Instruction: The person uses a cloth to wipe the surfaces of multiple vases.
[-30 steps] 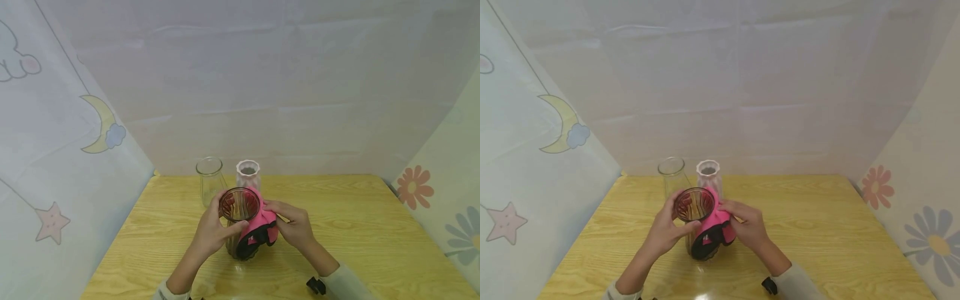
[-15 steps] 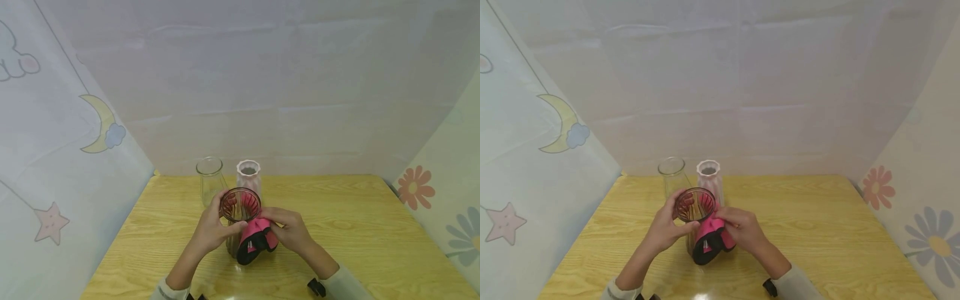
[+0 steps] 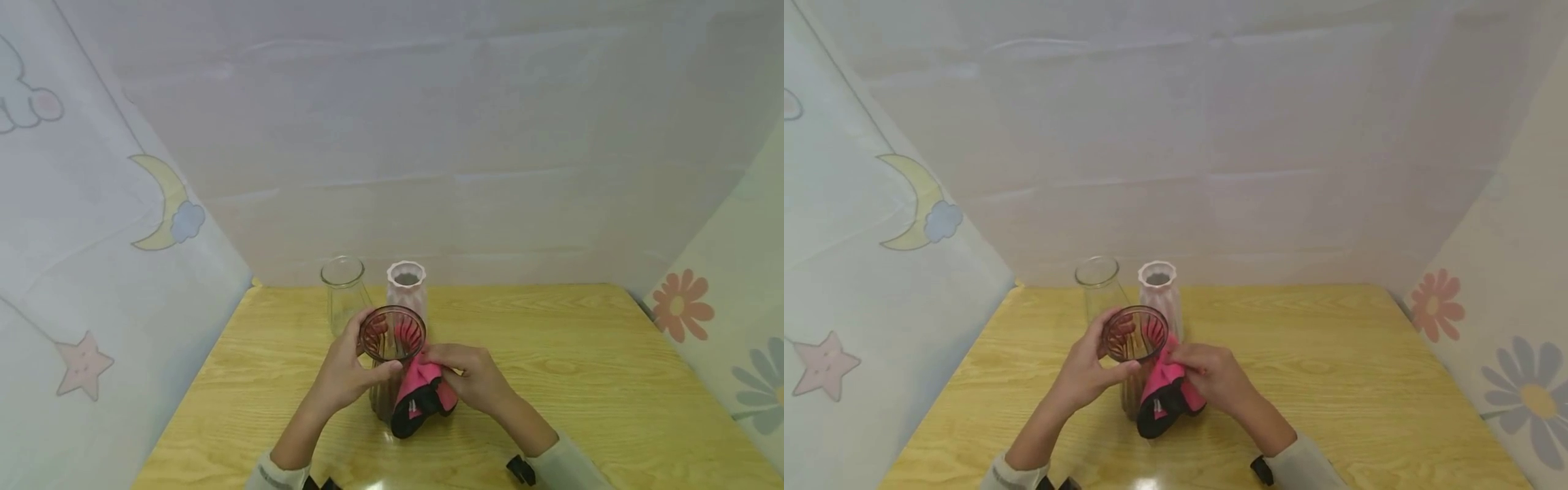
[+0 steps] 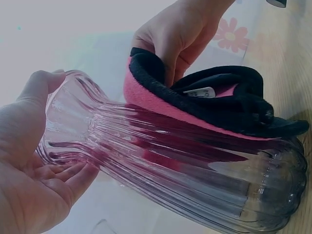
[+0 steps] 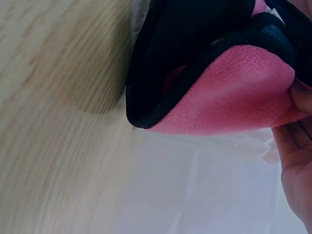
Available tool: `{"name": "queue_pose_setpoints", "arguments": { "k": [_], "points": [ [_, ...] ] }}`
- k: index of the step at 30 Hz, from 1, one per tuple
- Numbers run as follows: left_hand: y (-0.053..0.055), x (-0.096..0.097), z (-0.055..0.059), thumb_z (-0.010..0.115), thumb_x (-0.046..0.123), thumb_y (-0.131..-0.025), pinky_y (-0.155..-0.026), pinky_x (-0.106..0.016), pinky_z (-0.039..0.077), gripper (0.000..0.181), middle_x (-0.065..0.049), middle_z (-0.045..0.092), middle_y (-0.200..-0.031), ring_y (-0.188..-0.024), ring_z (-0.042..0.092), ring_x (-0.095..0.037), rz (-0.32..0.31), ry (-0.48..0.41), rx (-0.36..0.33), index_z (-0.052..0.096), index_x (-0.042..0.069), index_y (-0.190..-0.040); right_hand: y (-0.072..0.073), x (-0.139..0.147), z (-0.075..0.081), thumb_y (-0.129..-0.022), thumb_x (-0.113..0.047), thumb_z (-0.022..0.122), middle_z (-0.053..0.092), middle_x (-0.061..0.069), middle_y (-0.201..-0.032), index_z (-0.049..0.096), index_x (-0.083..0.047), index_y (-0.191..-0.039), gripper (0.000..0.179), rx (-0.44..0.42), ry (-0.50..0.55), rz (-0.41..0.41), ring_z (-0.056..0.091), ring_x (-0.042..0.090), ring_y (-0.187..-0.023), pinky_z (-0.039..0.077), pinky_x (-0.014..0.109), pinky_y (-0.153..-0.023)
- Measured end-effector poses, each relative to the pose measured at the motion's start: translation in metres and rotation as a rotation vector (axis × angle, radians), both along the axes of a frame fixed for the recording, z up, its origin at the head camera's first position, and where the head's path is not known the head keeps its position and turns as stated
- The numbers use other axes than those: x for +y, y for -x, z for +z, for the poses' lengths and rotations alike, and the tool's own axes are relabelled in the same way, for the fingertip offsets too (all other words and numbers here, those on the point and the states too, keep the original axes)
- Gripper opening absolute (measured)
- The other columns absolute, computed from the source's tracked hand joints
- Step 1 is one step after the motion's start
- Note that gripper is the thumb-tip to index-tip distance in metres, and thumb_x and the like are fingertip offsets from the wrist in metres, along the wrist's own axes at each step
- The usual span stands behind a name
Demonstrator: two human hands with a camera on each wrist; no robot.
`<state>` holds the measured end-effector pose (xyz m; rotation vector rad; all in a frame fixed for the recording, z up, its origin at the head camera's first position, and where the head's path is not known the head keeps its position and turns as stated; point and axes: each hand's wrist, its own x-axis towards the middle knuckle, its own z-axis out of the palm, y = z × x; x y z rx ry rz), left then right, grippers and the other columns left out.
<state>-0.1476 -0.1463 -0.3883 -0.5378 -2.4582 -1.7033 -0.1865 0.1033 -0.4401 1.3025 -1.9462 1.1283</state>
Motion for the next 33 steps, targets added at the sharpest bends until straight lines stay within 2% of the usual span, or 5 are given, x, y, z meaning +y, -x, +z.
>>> {"name": "queue_pose_setpoints", "arguments": {
  "k": [11,15,20,27,33],
  "points": [
    [0.006,-0.006,-0.003,0.083,0.023,-0.085,-0.109,-0.051,0.045,0.090,-0.016,0.055,-0.141,-0.131,0.056,-0.032,-0.077,-0.022,0.021,0.029,0.007,-0.156,0.003,0.009,-0.008,-0.071,0.023,0.075,0.078,0.006,-0.102,0.078,-0.007,-0.099,0.041,-0.007,-0.117,0.001,0.075,0.027,-0.097,0.056,0.021,-0.088],
    [0.003,-0.005,-0.004,0.086,0.026,-0.083,-0.113,-0.053,0.039,0.100,-0.015,0.049,-0.149,-0.137,0.050,-0.033,-0.057,-0.040,0.008,0.023,0.006,-0.159,0.002,0.013,-0.006,-0.075,0.018,0.075,0.077,0.003,-0.106,0.078,-0.009,-0.101,0.038,-0.011,-0.141,-0.018,0.074,0.025,-0.101,0.054,0.021,-0.091],
    [-0.007,0.002,-0.004,0.088,0.025,-0.079,-0.116,-0.051,0.036,0.108,-0.015,0.037,-0.159,-0.143,0.043,-0.032,0.046,-0.043,0.021,0.019,0.006,-0.161,0.001,0.017,0.002,-0.073,0.023,0.071,0.077,0.011,-0.108,0.078,-0.007,-0.106,0.045,0.027,0.003,-0.038,0.074,0.026,-0.100,0.054,0.020,-0.091],
    [-0.017,0.016,-0.002,0.088,0.034,-0.080,-0.113,-0.054,0.038,0.106,-0.016,0.038,-0.158,-0.141,0.043,-0.034,0.168,-0.033,0.007,0.024,0.006,-0.160,0.002,0.015,0.017,-0.095,-0.007,0.070,0.074,0.020,-0.111,0.076,0.001,-0.109,0.017,-0.002,0.272,0.013,0.071,0.019,-0.109,0.055,0.024,-0.091],
    [-0.015,0.018,-0.003,0.087,0.037,-0.080,-0.110,-0.054,0.043,0.100,-0.013,0.048,-0.150,-0.135,0.051,-0.032,0.196,-0.017,0.004,0.030,0.010,-0.157,0.006,0.003,0.012,-0.086,0.011,0.072,0.073,0.023,-0.113,0.074,0.004,-0.108,0.023,-0.065,0.334,0.099,0.069,0.018,-0.114,0.055,0.027,-0.093]
  ]
}}
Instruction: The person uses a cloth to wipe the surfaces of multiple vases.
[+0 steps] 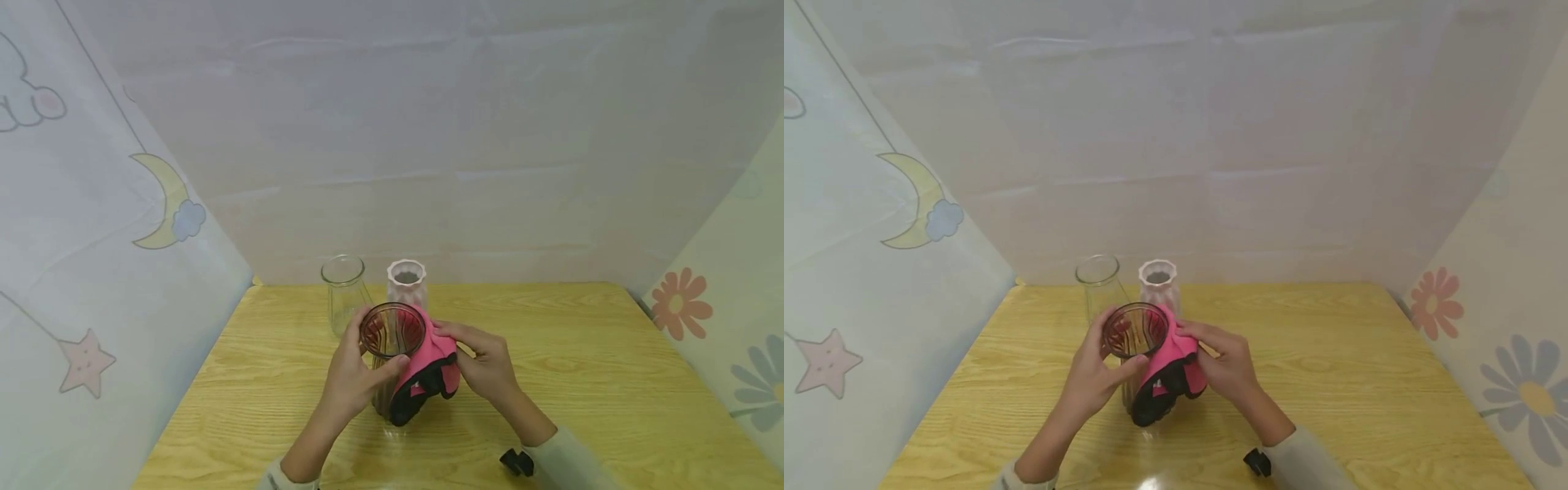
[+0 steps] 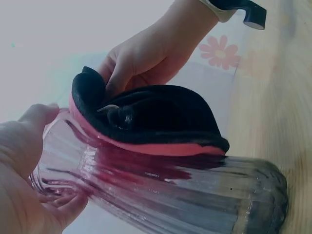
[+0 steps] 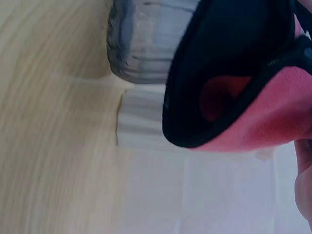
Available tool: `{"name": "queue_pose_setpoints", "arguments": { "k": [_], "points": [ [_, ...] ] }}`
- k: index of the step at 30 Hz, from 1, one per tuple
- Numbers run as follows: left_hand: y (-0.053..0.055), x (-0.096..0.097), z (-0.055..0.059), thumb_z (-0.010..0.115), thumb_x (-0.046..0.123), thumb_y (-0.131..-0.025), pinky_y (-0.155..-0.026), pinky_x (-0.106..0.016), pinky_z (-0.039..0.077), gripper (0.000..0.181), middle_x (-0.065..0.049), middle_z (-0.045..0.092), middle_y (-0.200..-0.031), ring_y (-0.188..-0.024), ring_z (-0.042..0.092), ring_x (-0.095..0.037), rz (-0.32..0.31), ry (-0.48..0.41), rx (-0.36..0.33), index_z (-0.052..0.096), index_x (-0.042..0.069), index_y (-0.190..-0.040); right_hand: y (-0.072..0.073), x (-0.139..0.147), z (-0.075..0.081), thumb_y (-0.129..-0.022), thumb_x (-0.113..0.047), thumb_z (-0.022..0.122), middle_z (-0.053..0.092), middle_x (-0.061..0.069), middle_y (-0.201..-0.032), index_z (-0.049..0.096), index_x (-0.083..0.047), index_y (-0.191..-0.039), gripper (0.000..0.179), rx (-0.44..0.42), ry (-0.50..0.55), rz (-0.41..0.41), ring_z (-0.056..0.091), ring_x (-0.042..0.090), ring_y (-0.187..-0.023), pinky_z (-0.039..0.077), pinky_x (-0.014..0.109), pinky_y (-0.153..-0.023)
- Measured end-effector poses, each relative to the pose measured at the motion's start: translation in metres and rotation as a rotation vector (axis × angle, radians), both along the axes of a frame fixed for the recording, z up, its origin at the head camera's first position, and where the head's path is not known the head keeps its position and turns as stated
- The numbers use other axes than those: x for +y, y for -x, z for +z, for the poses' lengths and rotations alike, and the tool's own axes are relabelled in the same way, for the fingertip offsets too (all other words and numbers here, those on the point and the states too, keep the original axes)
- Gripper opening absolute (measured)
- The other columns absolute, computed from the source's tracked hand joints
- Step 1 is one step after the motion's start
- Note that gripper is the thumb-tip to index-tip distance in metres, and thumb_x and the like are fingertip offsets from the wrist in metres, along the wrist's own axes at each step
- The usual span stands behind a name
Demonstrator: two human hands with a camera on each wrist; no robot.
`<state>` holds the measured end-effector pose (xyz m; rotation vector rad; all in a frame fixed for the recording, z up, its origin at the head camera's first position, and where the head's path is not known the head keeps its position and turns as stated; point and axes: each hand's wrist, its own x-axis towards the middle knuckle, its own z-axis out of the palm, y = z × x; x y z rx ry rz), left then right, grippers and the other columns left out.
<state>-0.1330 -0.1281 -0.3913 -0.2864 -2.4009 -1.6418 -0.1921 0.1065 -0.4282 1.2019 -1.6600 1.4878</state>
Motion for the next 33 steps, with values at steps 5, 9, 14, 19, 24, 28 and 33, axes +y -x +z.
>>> {"name": "queue_pose_setpoints", "arguments": {
  "k": [5,9,14,19,24,28,33],
  "points": [
    [0.007,-0.007,-0.001,0.087,0.029,-0.081,-0.106,-0.052,0.047,0.092,-0.015,0.056,-0.141,-0.128,0.057,-0.032,-0.053,0.007,0.022,0.034,0.007,-0.153,0.000,-0.007,-0.005,-0.080,0.020,0.073,0.074,0.022,-0.110,0.075,0.003,-0.107,0.032,0.021,-0.020,-0.007,0.070,0.018,-0.113,0.055,0.028,-0.093],
    [0.013,-0.012,-0.002,0.086,0.024,-0.082,-0.106,-0.051,0.047,0.090,-0.013,0.058,-0.138,-0.128,0.057,-0.029,-0.134,-0.014,0.025,0.035,0.005,-0.152,-0.001,-0.008,-0.008,-0.073,0.027,0.068,0.075,0.020,-0.105,0.077,0.001,-0.104,0.042,0.062,-0.115,-0.041,0.072,0.019,-0.108,0.055,0.026,-0.094],
    [0.018,-0.019,-0.001,0.085,0.022,-0.083,-0.107,-0.051,0.047,0.088,-0.013,0.057,-0.139,-0.129,0.056,-0.029,-0.211,0.000,0.033,0.033,0.005,-0.153,-0.003,-0.007,-0.007,-0.070,0.026,0.070,0.077,0.015,-0.103,0.078,-0.004,-0.103,0.045,0.090,-0.245,-0.102,0.074,0.025,-0.102,0.054,0.023,-0.094],
    [0.023,-0.027,-0.001,0.083,0.018,-0.084,-0.106,-0.047,0.048,0.088,-0.017,0.056,-0.139,-0.127,0.057,-0.032,-0.283,-0.005,0.026,0.031,0.002,-0.154,-0.005,-0.003,-0.006,-0.068,0.026,0.072,0.077,0.010,-0.101,0.077,-0.007,-0.101,0.047,0.127,-0.361,-0.119,0.075,0.028,-0.096,0.055,0.022,-0.090],
    [0.027,-0.032,-0.003,0.082,0.021,-0.086,-0.110,-0.049,0.043,0.090,-0.018,0.051,-0.146,-0.133,0.053,-0.034,-0.348,-0.032,0.038,0.029,0.003,-0.156,-0.006,0.003,-0.009,-0.071,0.022,0.075,0.078,0.006,-0.100,0.078,-0.006,-0.099,0.040,0.134,-0.471,-0.121,0.075,0.025,-0.094,0.056,0.022,-0.087],
    [0.021,-0.030,-0.003,0.083,0.025,-0.085,-0.117,-0.053,0.032,0.098,-0.017,0.034,-0.160,-0.146,0.037,-0.035,-0.327,-0.054,0.070,0.023,0.004,-0.159,-0.006,0.010,-0.008,-0.072,0.022,0.074,0.077,0.006,-0.104,0.078,-0.007,-0.102,0.042,0.117,-0.479,-0.136,0.075,0.024,-0.095,0.055,0.020,-0.088],
    [0.010,-0.019,-0.002,0.085,0.027,-0.080,-0.117,-0.056,0.032,0.102,-0.016,0.034,-0.160,-0.144,0.039,-0.035,-0.191,-0.041,0.100,0.024,0.005,-0.159,-0.003,0.016,0.000,-0.074,0.021,0.071,0.076,0.012,-0.109,0.077,-0.005,-0.109,0.045,0.116,-0.309,-0.206,0.074,0.027,-0.098,0.053,0.018,-0.092]
  ]
}}
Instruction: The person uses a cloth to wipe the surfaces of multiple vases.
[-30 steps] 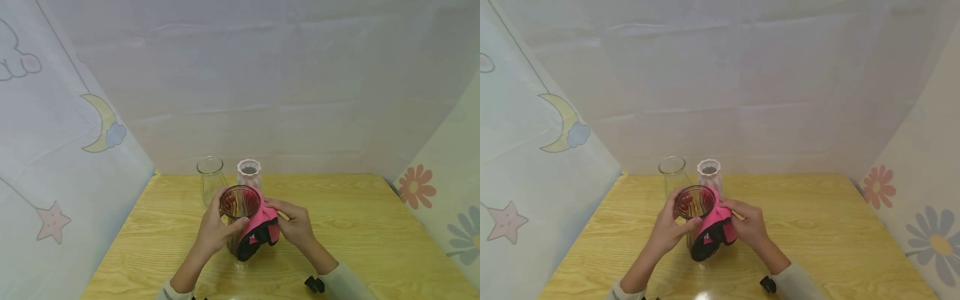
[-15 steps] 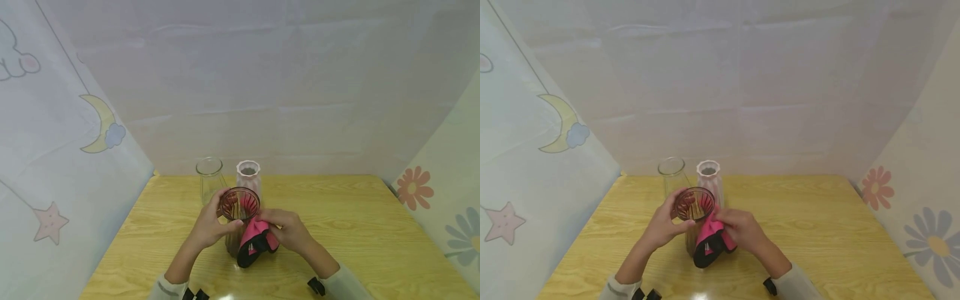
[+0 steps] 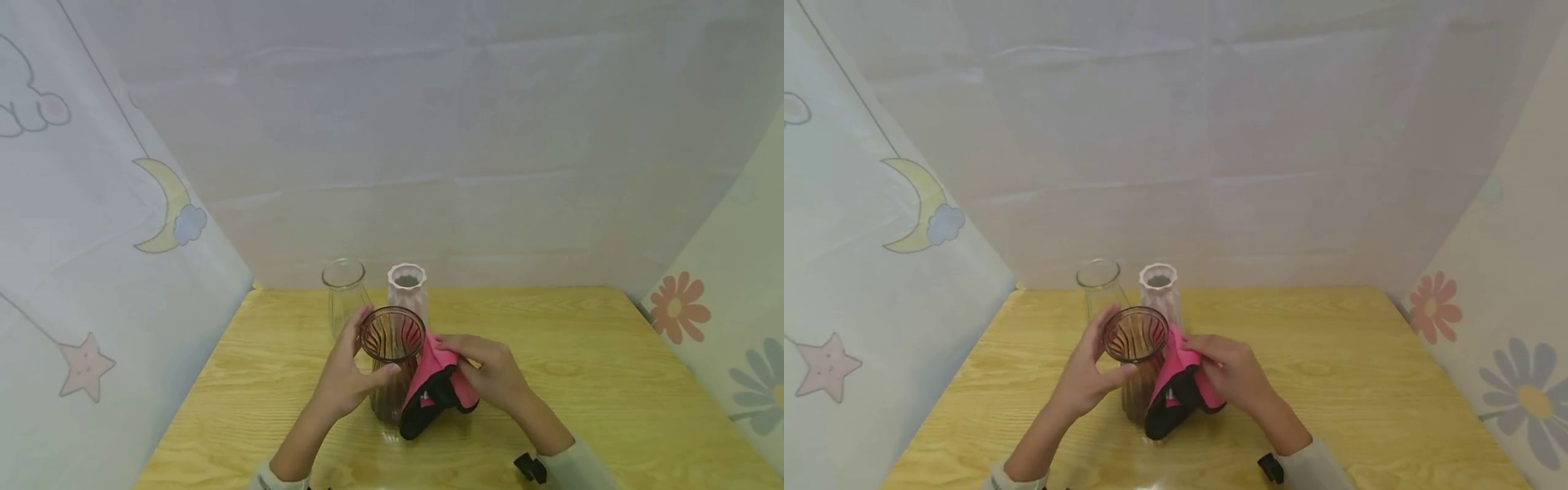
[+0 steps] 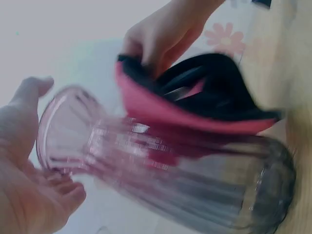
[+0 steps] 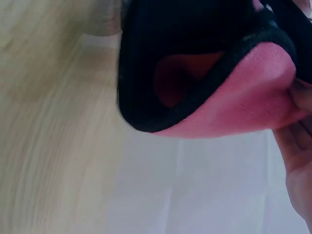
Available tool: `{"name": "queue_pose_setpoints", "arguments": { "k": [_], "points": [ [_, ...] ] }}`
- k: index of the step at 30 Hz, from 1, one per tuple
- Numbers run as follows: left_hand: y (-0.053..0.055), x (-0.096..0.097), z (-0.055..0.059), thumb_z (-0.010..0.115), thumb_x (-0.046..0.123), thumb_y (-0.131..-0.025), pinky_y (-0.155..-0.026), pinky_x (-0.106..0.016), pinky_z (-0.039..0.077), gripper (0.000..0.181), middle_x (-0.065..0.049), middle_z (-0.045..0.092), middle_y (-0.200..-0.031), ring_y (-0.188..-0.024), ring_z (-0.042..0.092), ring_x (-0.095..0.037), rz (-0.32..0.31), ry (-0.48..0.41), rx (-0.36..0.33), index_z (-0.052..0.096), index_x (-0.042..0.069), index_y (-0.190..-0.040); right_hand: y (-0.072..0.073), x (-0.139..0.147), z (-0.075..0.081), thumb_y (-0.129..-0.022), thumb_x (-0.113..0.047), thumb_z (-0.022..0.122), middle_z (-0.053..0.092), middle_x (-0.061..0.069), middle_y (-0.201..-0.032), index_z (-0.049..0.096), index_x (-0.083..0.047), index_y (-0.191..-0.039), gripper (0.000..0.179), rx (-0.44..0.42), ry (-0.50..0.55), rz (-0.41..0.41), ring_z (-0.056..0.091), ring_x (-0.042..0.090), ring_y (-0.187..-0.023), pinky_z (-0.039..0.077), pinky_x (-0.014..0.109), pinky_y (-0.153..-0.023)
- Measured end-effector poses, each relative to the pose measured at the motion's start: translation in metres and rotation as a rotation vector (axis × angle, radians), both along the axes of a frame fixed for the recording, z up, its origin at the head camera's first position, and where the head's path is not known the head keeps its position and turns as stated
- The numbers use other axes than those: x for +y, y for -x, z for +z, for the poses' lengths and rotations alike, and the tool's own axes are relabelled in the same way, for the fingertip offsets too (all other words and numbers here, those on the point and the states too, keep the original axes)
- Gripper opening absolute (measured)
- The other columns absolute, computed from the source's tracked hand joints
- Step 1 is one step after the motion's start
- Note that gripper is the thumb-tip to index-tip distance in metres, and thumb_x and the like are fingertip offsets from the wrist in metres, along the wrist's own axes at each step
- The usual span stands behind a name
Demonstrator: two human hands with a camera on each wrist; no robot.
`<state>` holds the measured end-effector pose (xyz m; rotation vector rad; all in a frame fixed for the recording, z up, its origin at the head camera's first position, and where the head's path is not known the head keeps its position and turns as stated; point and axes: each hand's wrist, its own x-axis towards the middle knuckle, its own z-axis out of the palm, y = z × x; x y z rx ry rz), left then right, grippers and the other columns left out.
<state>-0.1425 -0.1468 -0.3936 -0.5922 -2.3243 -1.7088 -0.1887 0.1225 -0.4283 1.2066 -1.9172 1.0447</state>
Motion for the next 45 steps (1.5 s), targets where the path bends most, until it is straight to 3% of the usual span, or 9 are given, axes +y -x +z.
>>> {"name": "queue_pose_setpoints", "arguments": {
  "k": [5,7,15,20,26,31,35,40,45],
  "points": [
    [-0.006,0.012,0.000,0.087,0.029,-0.080,-0.117,-0.056,0.032,0.104,-0.015,0.038,-0.157,-0.142,0.042,-0.034,0.110,0.021,-0.051,0.024,0.009,-0.160,0.008,-0.004,0.004,-0.095,-0.003,0.069,0.075,0.018,-0.107,0.077,-0.001,-0.108,0.015,0.063,0.177,-0.002,0.074,0.026,-0.101,0.053,0.021,-0.093],
    [-0.007,0.015,-0.001,0.087,0.031,-0.081,-0.116,-0.056,0.034,0.103,-0.014,0.040,-0.156,-0.141,0.043,-0.034,0.138,0.024,-0.077,0.024,0.010,-0.160,0.010,-0.007,0.003,-0.099,-0.013,0.066,0.075,0.020,-0.108,0.077,0.000,-0.107,0.018,0.067,0.223,0.036,0.073,0.025,-0.104,0.054,0.023,-0.093],
    [-0.009,0.018,-0.003,0.086,0.032,-0.081,-0.111,-0.057,0.040,0.099,-0.016,0.050,-0.147,-0.134,0.052,-0.035,0.167,0.010,-0.108,0.028,0.007,-0.157,0.010,-0.021,-0.002,-0.100,-0.012,0.065,0.075,0.021,-0.107,0.076,0.001,-0.106,0.018,0.079,0.251,0.117,0.073,0.025,-0.105,0.055,0.024,-0.093],
    [-0.005,0.013,-0.003,0.087,0.024,-0.081,-0.108,-0.055,0.043,0.095,-0.017,0.055,-0.141,-0.128,0.057,-0.034,0.102,-0.002,-0.085,0.030,0.006,-0.155,0.006,-0.024,-0.005,-0.098,-0.006,0.066,0.075,0.020,-0.105,0.076,0.001,-0.106,0.014,0.067,0.226,0.147,0.073,0.024,-0.105,0.055,0.026,-0.093],
    [0.001,0.007,-0.004,0.085,0.018,-0.082,-0.107,-0.052,0.045,0.092,-0.016,0.057,-0.140,-0.127,0.058,-0.032,0.006,-0.031,-0.084,0.030,0.004,-0.155,0.001,-0.025,-0.012,-0.077,0.019,0.068,0.076,0.017,-0.103,0.075,-0.002,-0.106,0.037,0.067,0.116,0.153,0.074,0.028,-0.100,0.055,0.025,-0.093],
    [0.007,-0.001,-0.003,0.083,0.016,-0.083,-0.109,-0.049,0.044,0.092,-0.017,0.054,-0.143,-0.131,0.055,-0.032,-0.062,-0.015,-0.070,0.028,0.002,-0.155,-0.002,-0.024,-0.012,-0.080,0.015,0.068,0.076,0.013,-0.103,0.075,-0.005,-0.106,0.033,0.070,0.028,0.098,0.074,0.029,-0.096,0.056,0.026,-0.091],
    [0.013,-0.006,-0.004,0.083,0.014,-0.084,-0.108,-0.042,0.046,0.091,-0.019,0.054,-0.142,-0.130,0.056,-0.034,-0.118,-0.003,-0.053,0.028,-0.001,-0.155,-0.003,-0.022,-0.013,-0.076,0.016,0.070,0.077,0.011,-0.103,0.076,-0.005,-0.106,0.037,0.060,-0.026,0.067,0.075,0.027,-0.094,0.057,0.026,-0.089],
    [0.022,-0.013,-0.006,0.083,0.018,-0.085,-0.103,-0.030,0.049,0.088,-0.019,0.055,-0.141,-0.127,0.057,-0.035,-0.197,-0.003,-0.015,0.030,0.001,-0.154,-0.003,-0.018,-0.016,-0.071,0.021,0.071,0.077,0.010,-0.105,0.077,-0.005,-0.106,0.044,0.037,-0.068,0.072,0.075,0.027,-0.096,0.056,0.025,-0.090],
    [0.030,-0.018,-0.008,0.081,0.025,-0.088,-0.102,-0.028,0.049,0.089,-0.021,0.051,-0.143,-0.127,0.056,-0.039,-0.299,-0.034,0.006,0.029,-0.001,-0.154,-0.004,-0.014,-0.020,-0.069,0.023,0.073,0.077,0.009,-0.103,0.077,-0.005,-0.104,0.045,0.053,-0.110,0.081,0.075,0.027,-0.095,0.058,0.027,-0.087]
  ]
}}
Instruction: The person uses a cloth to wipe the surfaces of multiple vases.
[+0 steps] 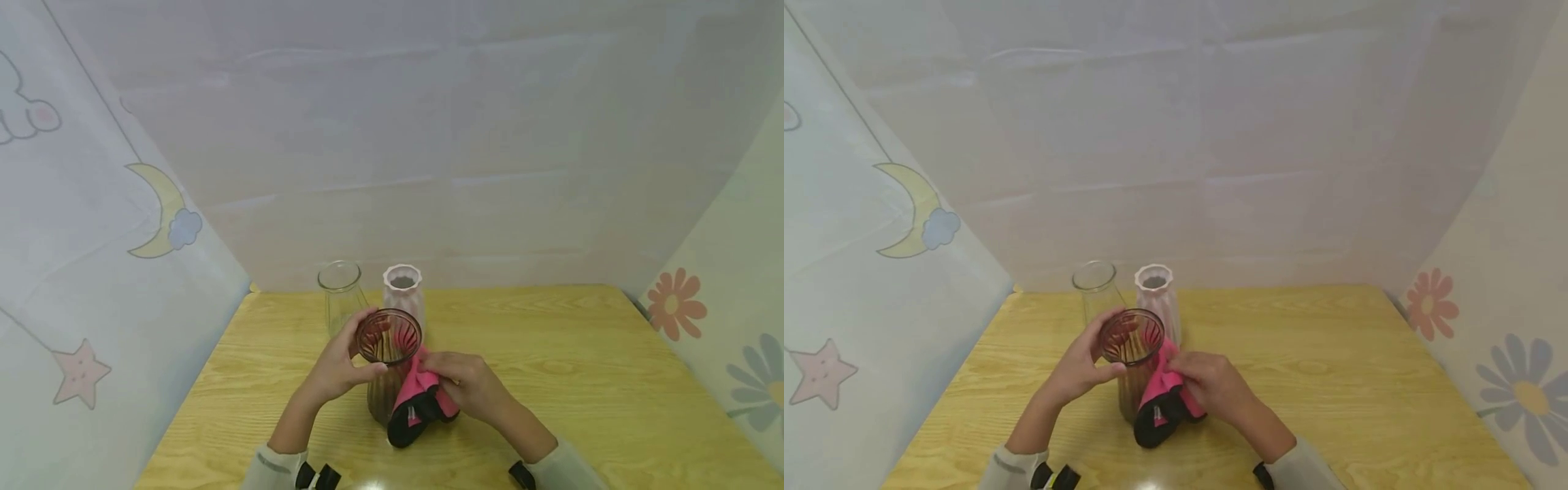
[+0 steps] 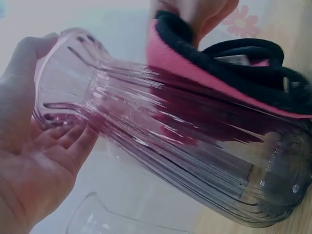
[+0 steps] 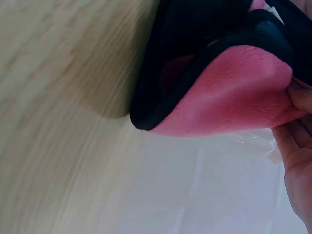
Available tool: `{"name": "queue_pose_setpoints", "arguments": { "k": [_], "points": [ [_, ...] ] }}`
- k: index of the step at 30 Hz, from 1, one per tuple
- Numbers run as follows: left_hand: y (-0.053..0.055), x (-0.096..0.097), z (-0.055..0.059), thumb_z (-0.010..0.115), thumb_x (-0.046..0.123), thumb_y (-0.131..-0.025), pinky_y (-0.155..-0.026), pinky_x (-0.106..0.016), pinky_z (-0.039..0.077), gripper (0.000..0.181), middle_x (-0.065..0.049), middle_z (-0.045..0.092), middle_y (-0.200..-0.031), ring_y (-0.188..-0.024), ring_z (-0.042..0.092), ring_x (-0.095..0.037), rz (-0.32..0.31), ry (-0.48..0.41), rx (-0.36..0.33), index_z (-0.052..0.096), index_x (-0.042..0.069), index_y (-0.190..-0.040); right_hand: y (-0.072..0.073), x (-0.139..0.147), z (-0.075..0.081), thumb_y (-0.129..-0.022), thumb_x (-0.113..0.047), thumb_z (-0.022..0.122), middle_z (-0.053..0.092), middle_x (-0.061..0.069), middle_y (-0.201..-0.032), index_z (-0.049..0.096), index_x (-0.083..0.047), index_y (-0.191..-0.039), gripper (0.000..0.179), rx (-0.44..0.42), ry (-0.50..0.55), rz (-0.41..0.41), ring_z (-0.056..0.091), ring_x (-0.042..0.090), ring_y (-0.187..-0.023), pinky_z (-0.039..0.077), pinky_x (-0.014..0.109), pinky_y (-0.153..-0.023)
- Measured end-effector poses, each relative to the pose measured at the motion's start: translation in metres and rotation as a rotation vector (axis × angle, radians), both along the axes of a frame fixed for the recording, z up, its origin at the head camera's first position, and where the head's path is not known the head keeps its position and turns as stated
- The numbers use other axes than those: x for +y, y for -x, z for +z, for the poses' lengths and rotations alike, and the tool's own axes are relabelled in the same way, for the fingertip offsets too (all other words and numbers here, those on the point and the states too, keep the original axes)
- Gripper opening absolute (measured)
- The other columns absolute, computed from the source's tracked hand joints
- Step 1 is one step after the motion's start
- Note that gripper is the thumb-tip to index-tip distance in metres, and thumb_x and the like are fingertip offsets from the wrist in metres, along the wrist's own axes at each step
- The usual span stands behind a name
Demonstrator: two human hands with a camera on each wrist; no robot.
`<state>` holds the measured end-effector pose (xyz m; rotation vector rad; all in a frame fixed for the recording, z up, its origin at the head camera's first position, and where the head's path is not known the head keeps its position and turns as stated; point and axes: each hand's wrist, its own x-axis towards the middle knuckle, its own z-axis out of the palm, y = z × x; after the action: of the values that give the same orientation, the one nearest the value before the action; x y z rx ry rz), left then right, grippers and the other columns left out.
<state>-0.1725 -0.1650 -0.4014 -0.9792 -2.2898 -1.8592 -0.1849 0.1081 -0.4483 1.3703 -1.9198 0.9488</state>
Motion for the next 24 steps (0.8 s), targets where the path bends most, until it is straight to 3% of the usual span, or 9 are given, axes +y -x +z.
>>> {"name": "queue_pose_setpoints", "arguments": {
  "k": [5,8,10,12,15,17,21,24],
  "points": [
    [0.005,-0.003,-0.003,0.079,0.037,-0.089,-0.106,-0.025,0.045,0.097,-0.024,0.043,-0.149,-0.134,0.047,-0.041,-0.095,-0.072,-0.038,0.022,0.000,-0.157,-0.001,0.004,-0.004,-0.073,0.017,0.078,0.077,0.005,-0.102,0.079,-0.008,-0.102,0.039,-0.035,-0.094,-0.046,0.075,0.023,-0.096,0.059,0.030,-0.085],
    [0.003,-0.001,-0.004,0.079,0.037,-0.089,-0.110,-0.023,0.040,0.100,-0.025,0.034,-0.155,-0.140,0.039,-0.042,-0.090,-0.117,-0.041,0.017,0.001,-0.159,-0.002,0.008,-0.005,-0.075,0.014,0.078,0.077,0.003,-0.103,0.079,-0.011,-0.102,0.037,-0.064,-0.149,-0.070,0.075,0.020,-0.096,0.059,0.031,-0.084],
    [-0.002,0.002,-0.005,0.080,0.034,-0.088,-0.113,-0.024,0.037,0.102,-0.022,0.031,-0.158,-0.144,0.035,-0.040,-0.023,-0.125,-0.026,0.016,0.001,-0.159,-0.002,0.011,-0.004,-0.075,0.015,0.077,0.077,0.001,-0.103,0.079,-0.012,-0.102,0.038,-0.067,-0.154,-0.087,0.075,0.019,-0.095,0.059,0.029,-0.084],
    [-0.010,0.007,-0.005,0.082,0.033,-0.086,-0.116,-0.031,0.035,0.102,-0.020,0.031,-0.160,-0.146,0.033,-0.037,0.087,-0.107,-0.005,0.018,0.002,-0.159,-0.002,0.014,0.001,-0.074,0.018,0.076,0.078,0.003,-0.103,0.079,-0.011,-0.104,0.041,-0.067,-0.115,-0.096,0.075,0.021,-0.095,0.059,0.026,-0.084],
    [-0.024,0.017,-0.003,0.085,0.033,-0.082,-0.116,-0.047,0.036,0.104,-0.018,0.036,-0.158,-0.144,0.037,-0.035,0.269,-0.056,-0.006,0.022,0.002,-0.158,-0.001,0.018,0.012,-0.071,0.023,0.071,0.077,0.008,-0.105,0.078,-0.006,-0.108,0.047,-0.069,0.018,-0.082,0.075,0.024,-0.095,0.056,0.020,-0.085],
    [-0.032,0.024,-0.001,0.087,0.035,-0.081,-0.114,-0.056,0.035,0.106,-0.018,0.037,-0.156,-0.142,0.039,-0.035,0.355,-0.031,-0.025,0.023,0.003,-0.158,0.000,0.018,0.020,-0.071,0.023,0.068,0.076,0.012,-0.107,0.077,-0.004,-0.110,0.048,-0.067,0.124,-0.056,0.075,0.025,-0.097,0.055,0.018,-0.087],
    [-0.039,0.035,0.002,0.087,0.039,-0.080,-0.113,-0.059,0.036,0.106,-0.015,0.040,-0.155,-0.139,0.044,-0.033,0.447,-0.007,-0.064,0.024,0.007,-0.159,0.005,0.013,0.028,-0.085,0.011,0.067,0.075,0.018,-0.110,0.075,0.000,-0.113,0.031,-0.036,0.272,-0.006,0.073,0.023,-0.103,0.054,0.019,-0.090],
    [-0.038,0.039,0.002,0.086,0.039,-0.080,-0.111,-0.057,0.039,0.101,-0.012,0.046,-0.150,-0.136,0.049,-0.029,0.477,0.004,-0.069,0.027,0.011,-0.158,0.009,0.006,0.024,-0.094,0.000,0.064,0.074,0.020,-0.111,0.074,0.003,-0.112,0.021,-0.024,0.317,0.024,0.072,0.022,-0.106,0.054,0.020,-0.092]
  ]
}}
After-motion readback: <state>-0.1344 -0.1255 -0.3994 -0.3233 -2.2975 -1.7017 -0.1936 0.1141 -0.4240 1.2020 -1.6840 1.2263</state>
